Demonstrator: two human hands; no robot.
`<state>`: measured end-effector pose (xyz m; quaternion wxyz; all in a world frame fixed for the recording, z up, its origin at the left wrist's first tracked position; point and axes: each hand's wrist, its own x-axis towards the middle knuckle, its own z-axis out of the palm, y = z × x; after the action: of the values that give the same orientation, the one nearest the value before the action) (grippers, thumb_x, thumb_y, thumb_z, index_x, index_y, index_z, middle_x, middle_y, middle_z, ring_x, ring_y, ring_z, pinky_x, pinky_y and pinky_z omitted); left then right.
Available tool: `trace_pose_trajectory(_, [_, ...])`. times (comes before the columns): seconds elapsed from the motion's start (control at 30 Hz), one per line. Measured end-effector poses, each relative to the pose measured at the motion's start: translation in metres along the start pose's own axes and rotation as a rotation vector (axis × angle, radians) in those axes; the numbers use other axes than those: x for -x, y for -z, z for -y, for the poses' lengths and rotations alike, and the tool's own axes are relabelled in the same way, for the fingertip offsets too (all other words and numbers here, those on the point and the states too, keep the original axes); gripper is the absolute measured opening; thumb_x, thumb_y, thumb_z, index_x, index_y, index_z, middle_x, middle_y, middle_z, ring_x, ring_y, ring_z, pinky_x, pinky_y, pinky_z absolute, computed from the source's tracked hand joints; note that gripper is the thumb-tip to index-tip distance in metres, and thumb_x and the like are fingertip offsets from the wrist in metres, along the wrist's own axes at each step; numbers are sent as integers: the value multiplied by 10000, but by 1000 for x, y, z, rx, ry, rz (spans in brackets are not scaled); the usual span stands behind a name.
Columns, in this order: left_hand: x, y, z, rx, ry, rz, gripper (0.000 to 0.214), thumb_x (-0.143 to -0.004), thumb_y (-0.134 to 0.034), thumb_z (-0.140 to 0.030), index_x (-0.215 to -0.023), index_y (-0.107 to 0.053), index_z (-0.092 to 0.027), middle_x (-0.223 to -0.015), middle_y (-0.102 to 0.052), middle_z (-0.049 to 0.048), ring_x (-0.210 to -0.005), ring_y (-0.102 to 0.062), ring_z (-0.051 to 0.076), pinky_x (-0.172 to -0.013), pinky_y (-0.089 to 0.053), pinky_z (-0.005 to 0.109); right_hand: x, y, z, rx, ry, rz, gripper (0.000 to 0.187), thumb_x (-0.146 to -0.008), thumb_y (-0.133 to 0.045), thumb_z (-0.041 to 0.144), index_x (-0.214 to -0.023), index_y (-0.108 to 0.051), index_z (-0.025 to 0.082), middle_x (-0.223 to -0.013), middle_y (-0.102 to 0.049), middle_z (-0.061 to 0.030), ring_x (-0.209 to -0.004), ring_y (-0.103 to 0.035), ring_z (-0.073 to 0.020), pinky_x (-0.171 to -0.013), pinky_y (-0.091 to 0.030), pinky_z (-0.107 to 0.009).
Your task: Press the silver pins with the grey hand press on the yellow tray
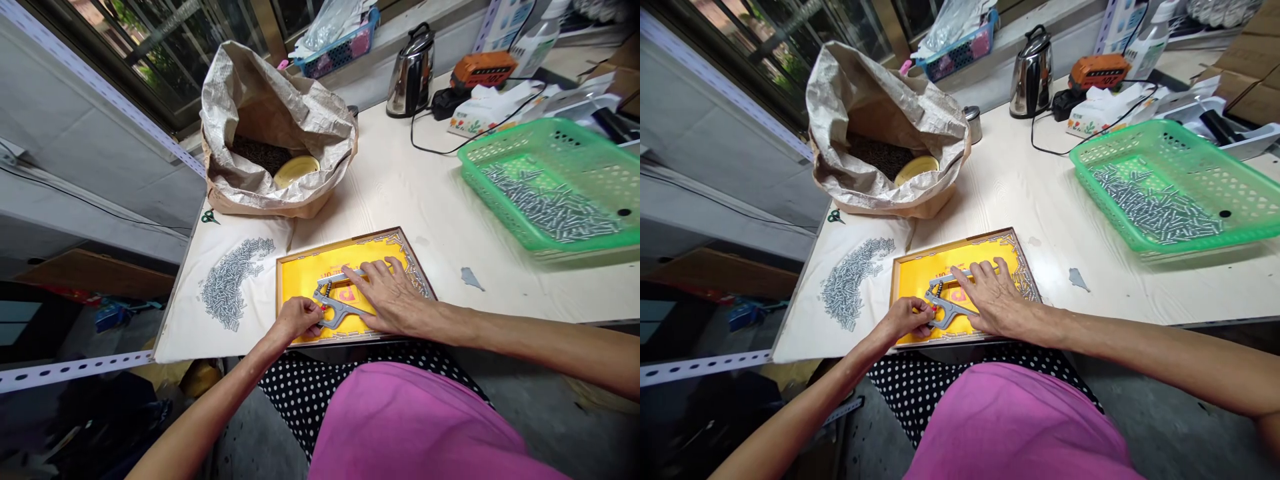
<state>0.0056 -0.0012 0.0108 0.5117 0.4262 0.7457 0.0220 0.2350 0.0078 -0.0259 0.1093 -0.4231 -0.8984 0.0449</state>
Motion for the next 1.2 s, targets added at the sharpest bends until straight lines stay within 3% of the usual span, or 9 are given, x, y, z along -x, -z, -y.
trace_pose_trajectory(0.3, [3, -2, 9, -9, 1, -36, 186, -870, -604, -83, -701, -610, -159, -439, -606, -37, -438, -615, 134, -508, -517, 221, 10, -13, 3, 14, 31, -53, 931, -765, -684, 551, -1543, -331, 181, -1267, -544, -211, -1087, -472, -379, -1015, -220, -630])
trace_pose_trajectory(0.53, [6, 0, 11, -110, -22, -10, 190, -906, -565, -155, -724, -620, -156, -498, -609, -19, -522, -654, 160, -592, -549, 270, 8, -17, 6, -76, 11, -66, 770, -831, -636, 405, -1502, -380, 126, -1209, -584, -198, -1029, -486, -340, -935, -318, -508])
trace_pose_trajectory(0.6, [11, 1, 13, -266, -143, -113, 193, -914, -571, -208, -746, -643, -146, -614, -653, 20, -632, -689, 188, -673, -566, 312, 4, -20, 3, -129, 8, -64, 762, -845, -616, 354, -1516, -348, 111, -1204, -594, -186, -1015, -487, -322, -894, -339, -461])
trace_pose_trajectory(0.67, [16, 0, 13, -436, -361, -330, 140, -896, -625, -271, -879, -676, -142, -860, -697, 73, -830, -706, 235, -781, -573, 367, -2, -21, -1, -177, 18, -70, 746, -861, -595, 309, -1521, -323, 95, -1211, -602, -176, -1019, -484, -311, -878, -344, -437])
trace_pose_trajectory(0.73, [16, -5, 12, -567, -607, -493, 327, -830, -726, -304, -1113, -645, -161, -1144, -653, 114, -1070, -650, 286, -917, -550, 434, -9, -21, -4, -212, 55, -75, 699, -876, -577, 279, -1504, -339, 85, -1226, -604, -174, -1036, -476, -306, -879, -347, -430])
trace_pose_trajectory(0.83, [4, -14, 3, -714, -875, -450, 696, -738, -816, -268, -1347, -494, -170, -1370, -534, 153, -1280, -500, 324, -1075, -460, 497, -21, -14, -8, -250, 153, -73, 656, -886, -565, 246, -1487, -357, 89, -1243, -602, -175, -1054, -471, -299, -886, -356, -431])
trace_pose_trajectory(0.97, [-18, -20, -11, -810, -886, -402, 637, -786, -725, -205, -1357, -446, -163, -1268, -563, 142, -1174, -518, 314, -1008, -489, 495, -30, -5, -10, -240, 209, -58, 736, -882, -591, 279, -1524, -284, 89, -1243, -600, -183, -1060, -496, -298, -901, -378, -451])
trace_pose_trajectory(1.07, [-25, -17, -15, -843, -846, -431, 592, -790, -714, -217, -1324, -460, -180, -1187, -575, 113, -1104, -537, 305, -963, -500, 479, -32, -1, -11, -105, 130, -36, 756, -854, -675, 380, -1450, -378, 22, -1229, -598, -216, -1078, -507, -332, -931, -375, -469])
trace_pose_trajectory(1.2, [-23, -16, -15, -829, -832, -437, 477, -843, -708, -263, -1258, -486, -189, -1177, -578, 105, -1105, -547, 282, -933, -505, 424, -35, 2, -9, 16, 72, 28, 525, -876, -688, 386, -1238, -570, 24, -1120, -638, -188, -998, -534, -301, -904, -368, -411])
